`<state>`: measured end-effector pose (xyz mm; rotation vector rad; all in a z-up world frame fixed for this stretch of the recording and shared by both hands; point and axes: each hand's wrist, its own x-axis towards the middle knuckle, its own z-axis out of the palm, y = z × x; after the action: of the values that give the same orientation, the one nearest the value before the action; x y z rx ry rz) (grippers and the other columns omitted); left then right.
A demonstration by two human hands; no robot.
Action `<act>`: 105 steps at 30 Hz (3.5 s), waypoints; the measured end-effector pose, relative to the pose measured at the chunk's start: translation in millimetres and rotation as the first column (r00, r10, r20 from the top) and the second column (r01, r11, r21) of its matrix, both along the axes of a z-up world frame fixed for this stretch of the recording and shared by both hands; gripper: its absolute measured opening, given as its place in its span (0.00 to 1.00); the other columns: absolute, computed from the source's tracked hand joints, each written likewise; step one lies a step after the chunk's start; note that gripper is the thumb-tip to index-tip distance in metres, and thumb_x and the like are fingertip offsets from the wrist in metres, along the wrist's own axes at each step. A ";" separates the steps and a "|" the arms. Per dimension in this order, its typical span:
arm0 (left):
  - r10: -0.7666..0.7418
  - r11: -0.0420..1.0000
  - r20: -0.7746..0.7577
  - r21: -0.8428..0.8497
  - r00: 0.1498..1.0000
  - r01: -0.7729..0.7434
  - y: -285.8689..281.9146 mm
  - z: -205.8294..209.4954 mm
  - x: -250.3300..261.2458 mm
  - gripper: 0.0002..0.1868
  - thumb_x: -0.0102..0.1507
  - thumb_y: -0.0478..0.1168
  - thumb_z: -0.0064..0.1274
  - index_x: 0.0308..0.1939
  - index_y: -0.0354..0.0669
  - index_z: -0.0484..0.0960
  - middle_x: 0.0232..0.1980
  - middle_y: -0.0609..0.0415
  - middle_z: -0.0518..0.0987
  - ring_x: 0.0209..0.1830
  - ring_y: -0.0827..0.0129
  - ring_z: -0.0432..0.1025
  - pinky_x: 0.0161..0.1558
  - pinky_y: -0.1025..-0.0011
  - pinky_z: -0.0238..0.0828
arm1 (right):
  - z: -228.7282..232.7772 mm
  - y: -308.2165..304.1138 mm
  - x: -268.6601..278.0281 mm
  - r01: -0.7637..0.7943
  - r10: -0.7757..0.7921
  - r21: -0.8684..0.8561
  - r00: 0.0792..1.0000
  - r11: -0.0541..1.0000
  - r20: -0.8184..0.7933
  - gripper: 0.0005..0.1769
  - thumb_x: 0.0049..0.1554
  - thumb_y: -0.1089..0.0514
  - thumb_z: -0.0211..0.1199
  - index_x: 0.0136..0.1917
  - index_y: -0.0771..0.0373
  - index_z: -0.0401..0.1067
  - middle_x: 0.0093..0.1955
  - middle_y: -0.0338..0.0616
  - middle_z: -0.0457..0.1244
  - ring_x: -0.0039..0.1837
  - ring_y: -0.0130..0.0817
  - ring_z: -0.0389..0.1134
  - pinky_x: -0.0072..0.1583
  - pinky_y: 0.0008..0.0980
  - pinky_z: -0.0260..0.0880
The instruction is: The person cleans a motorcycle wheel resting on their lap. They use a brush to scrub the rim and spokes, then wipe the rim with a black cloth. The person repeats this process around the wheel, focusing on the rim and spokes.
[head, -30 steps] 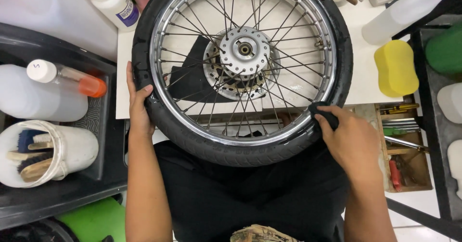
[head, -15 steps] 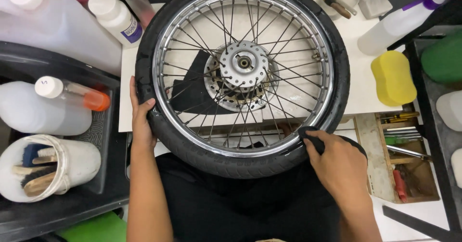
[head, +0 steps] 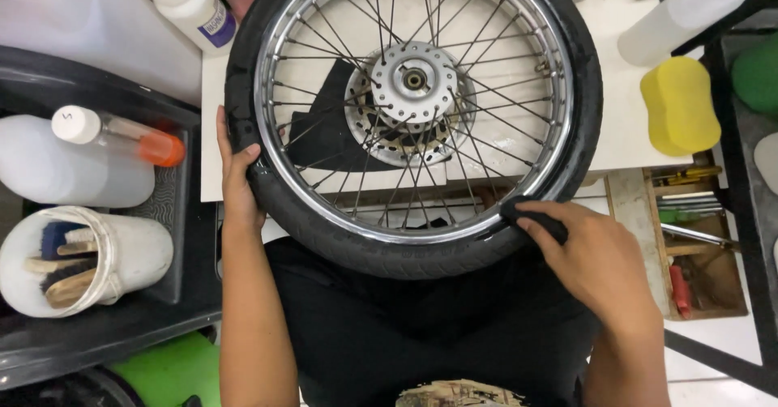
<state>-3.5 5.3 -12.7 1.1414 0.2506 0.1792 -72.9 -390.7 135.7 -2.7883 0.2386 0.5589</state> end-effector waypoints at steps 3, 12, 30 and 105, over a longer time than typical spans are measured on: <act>-0.006 0.998 -0.036 0.056 0.999 0.009 -1.7 6.3 -2.9 0.43 0.59 0.41 0.49 0.76 0.66 0.49 0.79 0.50 0.58 0.64 0.59 0.71 0.61 0.68 0.69 | -11.3 -10.1 -4.1 0.026 -0.034 0.034 0.967 0.999 0.253 0.16 0.58 0.45 0.60 0.59 0.40 0.77 0.54 0.39 0.70 0.51 0.46 0.70 0.46 0.44 0.68; 0.022 0.997 -0.083 -0.066 0.996 -0.028 -8.5 14.2 -1.9 0.45 0.59 0.37 0.46 0.79 0.68 0.48 0.66 0.37 0.74 0.59 0.53 0.76 0.52 0.69 0.76 | -45.4 -9.0 -6.1 -0.009 0.055 -0.153 0.953 0.988 0.297 0.15 0.58 0.43 0.58 0.58 0.39 0.76 0.46 0.38 0.70 0.47 0.46 0.71 0.43 0.46 0.70; 0.017 1.000 -0.048 -0.004 0.999 -0.017 -6.4 13.1 -0.3 0.44 0.58 0.38 0.47 0.77 0.66 0.49 0.76 0.52 0.62 0.60 0.56 0.74 0.57 0.68 0.71 | -42.9 35.7 -31.7 -0.143 0.145 -0.025 0.957 0.989 0.251 0.14 0.55 0.45 0.59 0.54 0.41 0.77 0.40 0.31 0.69 0.40 0.39 0.72 0.36 0.40 0.70; 0.076 0.978 -0.182 0.205 0.980 -0.037 1.2 -1.6 4.6 0.46 0.57 0.48 0.50 0.78 0.69 0.48 0.77 0.41 0.53 0.64 0.48 0.63 0.48 0.58 0.71 | -84.6 25.9 225.8 -0.350 0.445 -0.279 0.762 0.894 0.471 0.11 0.60 0.47 0.60 0.55 0.39 0.78 0.43 0.48 0.69 0.45 0.50 0.74 0.48 0.47 0.75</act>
<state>1.1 6.6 -14.3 1.3554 0.4422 0.1486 152.9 -364.8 51.1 -3.0401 -0.4628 -0.1802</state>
